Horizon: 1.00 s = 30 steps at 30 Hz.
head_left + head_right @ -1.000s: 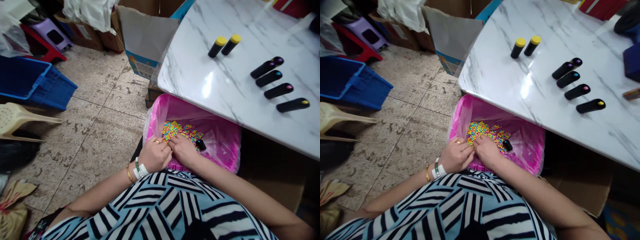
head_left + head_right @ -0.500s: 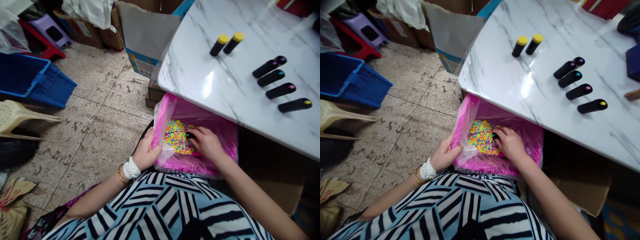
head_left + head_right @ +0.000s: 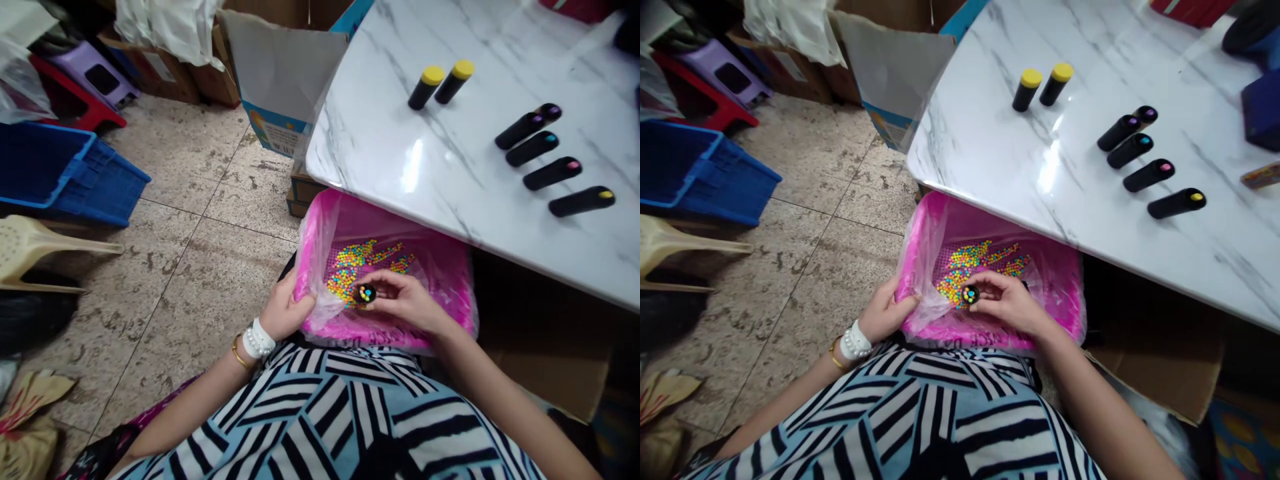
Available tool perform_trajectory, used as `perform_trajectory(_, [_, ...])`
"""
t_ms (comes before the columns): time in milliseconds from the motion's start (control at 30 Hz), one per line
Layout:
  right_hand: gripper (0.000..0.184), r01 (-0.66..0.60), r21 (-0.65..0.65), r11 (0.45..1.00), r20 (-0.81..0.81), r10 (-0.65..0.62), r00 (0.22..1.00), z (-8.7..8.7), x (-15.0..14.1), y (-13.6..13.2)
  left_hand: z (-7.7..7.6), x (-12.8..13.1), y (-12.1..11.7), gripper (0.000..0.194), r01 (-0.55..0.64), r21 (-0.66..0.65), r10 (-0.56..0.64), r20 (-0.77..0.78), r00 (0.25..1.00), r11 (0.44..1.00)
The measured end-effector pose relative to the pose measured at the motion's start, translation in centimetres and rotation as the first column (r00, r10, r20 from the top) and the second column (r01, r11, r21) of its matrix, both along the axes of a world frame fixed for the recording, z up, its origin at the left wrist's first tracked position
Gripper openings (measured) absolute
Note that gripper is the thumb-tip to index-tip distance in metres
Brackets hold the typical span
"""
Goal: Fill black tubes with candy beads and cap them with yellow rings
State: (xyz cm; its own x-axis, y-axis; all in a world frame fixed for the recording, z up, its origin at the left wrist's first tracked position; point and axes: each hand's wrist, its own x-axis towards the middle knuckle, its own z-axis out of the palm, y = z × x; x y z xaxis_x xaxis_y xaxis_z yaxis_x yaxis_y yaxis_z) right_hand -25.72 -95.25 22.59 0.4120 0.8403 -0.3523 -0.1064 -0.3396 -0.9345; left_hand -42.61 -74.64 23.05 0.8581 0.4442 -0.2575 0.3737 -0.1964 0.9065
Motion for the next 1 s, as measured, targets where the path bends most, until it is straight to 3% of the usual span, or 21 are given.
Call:
perform_trajectory(100, [0.037,0.099,0.051,0.994,0.032,-0.101,0.994,0.3,0.1,-0.5,-1.7,0.6,0.7,0.043,0.011,-0.076,-0.012,-0.009,1.000,0.997])
perform_trajectory(233, [0.032,0.150,0.071,0.986,0.341,-0.165,0.925,0.4,1.0,-0.7,-2.7,1.1,1.0,0.032,0.011,-0.061,-0.012,-0.005,1.000,0.998])
perform_trajectory(333, [0.028,0.125,0.056,0.991,0.544,-0.135,0.828,0.9,1.8,-1.1,-3.2,1.0,1.0,0.024,0.000,-0.089,0.001,0.013,1.000,0.996])
perform_trajectory(433, [0.026,0.064,0.061,0.996,0.731,-0.088,0.677,1.7,2.2,-1.8,-3.7,0.7,1.0,0.020,0.002,-0.071,-0.001,0.011,1.000,0.997])
perform_trajectory(567, [0.028,-0.003,0.029,1.000,0.821,-0.022,0.570,1.5,2.6,-2.6,-3.7,0.6,1.1,0.019,0.007,-0.023,-0.006,0.017,1.000,1.000])
perform_trajectory(767, [0.027,-0.005,-0.023,1.000,0.861,0.023,0.507,0.8,2.3,-3.0,-2.9,1.0,1.0,0.023,0.005,-0.002,-0.005,0.022,1.000,1.000])
perform_trajectory(867, [0.027,0.001,-0.030,1.000,0.843,0.025,0.538,1.0,2.0,-2.7,-2.8,1.0,1.0,0.028,0.016,-0.018,-0.015,0.026,1.000,1.000])
perform_trajectory(1000, [0.025,-0.011,0.030,1.000,0.715,-0.013,0.699,0.7,1.8,-2.2,-2.7,1.0,0.9,0.033,0.010,-0.038,-0.010,0.001,1.000,0.999])
